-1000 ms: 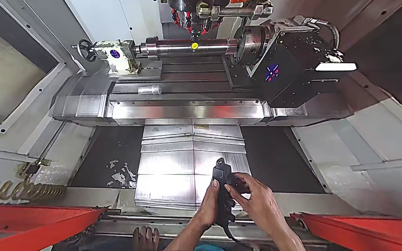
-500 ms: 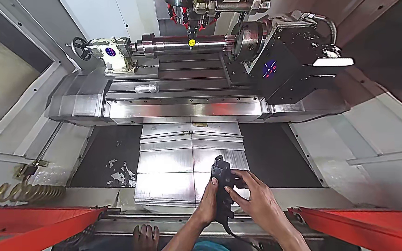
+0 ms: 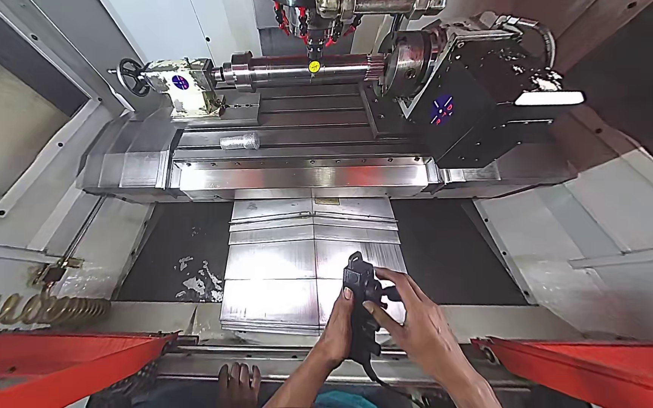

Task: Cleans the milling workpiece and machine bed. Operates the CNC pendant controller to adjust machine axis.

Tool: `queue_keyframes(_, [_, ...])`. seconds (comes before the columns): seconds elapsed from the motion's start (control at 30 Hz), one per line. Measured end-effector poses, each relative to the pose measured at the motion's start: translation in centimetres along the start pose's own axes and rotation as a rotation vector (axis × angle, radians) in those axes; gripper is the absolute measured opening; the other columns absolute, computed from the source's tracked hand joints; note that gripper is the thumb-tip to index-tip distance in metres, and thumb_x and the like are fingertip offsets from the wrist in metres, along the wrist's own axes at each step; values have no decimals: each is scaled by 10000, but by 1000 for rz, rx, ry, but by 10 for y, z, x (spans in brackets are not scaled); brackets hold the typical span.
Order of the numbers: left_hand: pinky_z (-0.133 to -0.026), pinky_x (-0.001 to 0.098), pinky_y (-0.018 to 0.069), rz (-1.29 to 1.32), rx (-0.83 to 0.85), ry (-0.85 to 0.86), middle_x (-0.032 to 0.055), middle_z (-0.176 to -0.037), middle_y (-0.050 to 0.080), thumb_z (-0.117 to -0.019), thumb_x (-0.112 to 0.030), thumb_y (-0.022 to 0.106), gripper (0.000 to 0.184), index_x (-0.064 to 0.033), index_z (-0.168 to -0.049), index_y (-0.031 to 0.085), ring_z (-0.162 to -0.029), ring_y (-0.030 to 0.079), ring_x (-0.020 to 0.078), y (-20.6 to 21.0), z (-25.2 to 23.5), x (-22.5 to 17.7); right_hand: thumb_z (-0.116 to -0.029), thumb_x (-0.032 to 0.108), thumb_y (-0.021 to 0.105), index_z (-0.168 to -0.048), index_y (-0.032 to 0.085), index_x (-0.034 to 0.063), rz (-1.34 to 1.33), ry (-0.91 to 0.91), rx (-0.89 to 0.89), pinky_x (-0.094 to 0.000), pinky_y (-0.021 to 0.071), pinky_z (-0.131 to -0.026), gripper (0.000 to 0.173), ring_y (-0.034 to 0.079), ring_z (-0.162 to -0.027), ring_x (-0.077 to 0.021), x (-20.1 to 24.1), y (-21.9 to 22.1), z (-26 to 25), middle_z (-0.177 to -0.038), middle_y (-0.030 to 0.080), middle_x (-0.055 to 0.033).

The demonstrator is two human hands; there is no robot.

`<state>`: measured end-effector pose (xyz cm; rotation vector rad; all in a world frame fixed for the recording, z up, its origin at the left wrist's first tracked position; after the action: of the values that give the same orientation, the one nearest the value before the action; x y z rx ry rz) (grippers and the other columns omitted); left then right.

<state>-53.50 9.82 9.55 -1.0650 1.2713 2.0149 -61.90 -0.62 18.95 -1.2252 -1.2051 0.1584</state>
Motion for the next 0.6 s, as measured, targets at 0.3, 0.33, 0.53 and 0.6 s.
queue_keyframes(0.3, [-937, 340, 576, -21, -28, -10, 61, -1158, 689, -950, -797, 283, 960, 15, -1455, 376, -1021, 685, 105, 0, 0, 2, -886, 801, 484, -1088, 720, 73, 97, 175, 118, -470, 583, -620, 791, 704, -704, -220, -15, 3, 8, -864, 722, -66])
queue_keyframes(0.33, [-941, 342, 573, -19, -26, -8, 65, -1163, 687, -940, -810, 290, 976, 16, -1453, 381, -1029, 683, 105, 0, 0, 3, -896, 738, 556, -1228, 692, 87, 72, 144, 101, -439, 606, -652, 744, 717, -757, -200, -13, 2, 9, -1004, 734, -73])
queue_keyframes(0.53, [-968, 344, 565, -35, 12, 32, 65, -1201, 675, -960, -790, 266, 966, 24, -1472, 347, -1061, 676, 104, 3, -1, 5, -943, 630, 555, -1140, 705, 102, 122, 87, 49, -445, 588, -617, 582, 709, -702, -199, -6, -1, 7, -857, 734, -46])
queue_keyframes(0.6, [-947, 344, 572, -41, -8, 19, 61, -1165, 687, -946, -808, 265, 978, 20, -1455, 368, -1026, 684, 107, 3, 0, 5, -921, 751, 484, -979, 726, 79, 134, 188, 155, -521, 549, -601, 717, 690, -665, -252, -15, -1, 8, -742, 697, -64])
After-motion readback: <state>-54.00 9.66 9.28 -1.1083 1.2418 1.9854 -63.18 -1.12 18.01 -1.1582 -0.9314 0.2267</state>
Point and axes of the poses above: each hand's wrist, its own z-axis away from the middle knuckle, its own y-axis out of the palm, x = y × z, the point moved 7 cm from there along -z, towards the middle knuckle
